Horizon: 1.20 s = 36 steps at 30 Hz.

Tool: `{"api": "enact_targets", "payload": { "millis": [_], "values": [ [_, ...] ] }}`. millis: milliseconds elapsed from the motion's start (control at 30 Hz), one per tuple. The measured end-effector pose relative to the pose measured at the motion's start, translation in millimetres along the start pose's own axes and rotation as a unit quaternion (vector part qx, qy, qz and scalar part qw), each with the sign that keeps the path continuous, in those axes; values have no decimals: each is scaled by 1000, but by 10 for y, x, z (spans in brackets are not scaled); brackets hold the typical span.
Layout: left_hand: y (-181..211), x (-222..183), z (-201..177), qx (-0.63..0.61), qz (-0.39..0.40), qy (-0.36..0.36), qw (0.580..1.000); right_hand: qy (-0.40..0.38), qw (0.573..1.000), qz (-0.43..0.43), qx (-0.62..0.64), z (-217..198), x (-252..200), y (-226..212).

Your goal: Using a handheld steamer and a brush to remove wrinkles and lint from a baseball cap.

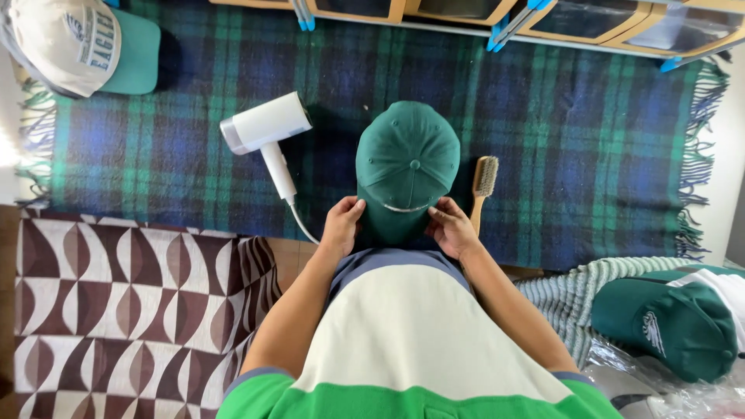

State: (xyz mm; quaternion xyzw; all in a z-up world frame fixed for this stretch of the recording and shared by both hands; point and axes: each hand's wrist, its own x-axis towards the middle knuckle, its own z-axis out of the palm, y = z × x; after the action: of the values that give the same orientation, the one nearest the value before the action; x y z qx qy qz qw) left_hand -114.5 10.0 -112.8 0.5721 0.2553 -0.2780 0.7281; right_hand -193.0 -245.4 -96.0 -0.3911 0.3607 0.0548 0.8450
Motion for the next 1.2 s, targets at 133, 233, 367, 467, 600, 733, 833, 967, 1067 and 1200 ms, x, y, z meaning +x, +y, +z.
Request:
{"api": "enact_targets", "payload": {
  "millis": [133,233,367,467,600,733,833,967,1067,1200],
  "values": [
    [566,-284,1,86,33,-8,996,72,964,-92,-238,233,-219,-497],
    [1327,-406,359,166,319,31,933,36,930,-251,-266,683,-339,-1211],
    [2090,-170,957,292,423,-161,843,-103,817,-370,-430,1165,-127,-1757],
    [2302,185,1162,379,326,-223,837,-83,822,-264,-497,1536,11,-1906],
    [2380,267,1179,402,158,-235,871,-14,822,-79,-564,1748,-82,-2013],
    [2366,193,1085,390,90,-206,893,-13,841,-81,-535,1536,-42,-1894],
    [1803,276,650,327,163,-106,925,89,751,-463,-462,928,-209,-1515],
    [790,66,233,121,125,-9,985,277,623,-339,-648,-379,-154,-719],
    [137,-154,34,61,54,-32,996,292,663,-90,-683,-677,-277,-410],
    [537,-521,211,263,169,78,947,332,726,-41,-600,-1063,194,-321]
  ]
}}
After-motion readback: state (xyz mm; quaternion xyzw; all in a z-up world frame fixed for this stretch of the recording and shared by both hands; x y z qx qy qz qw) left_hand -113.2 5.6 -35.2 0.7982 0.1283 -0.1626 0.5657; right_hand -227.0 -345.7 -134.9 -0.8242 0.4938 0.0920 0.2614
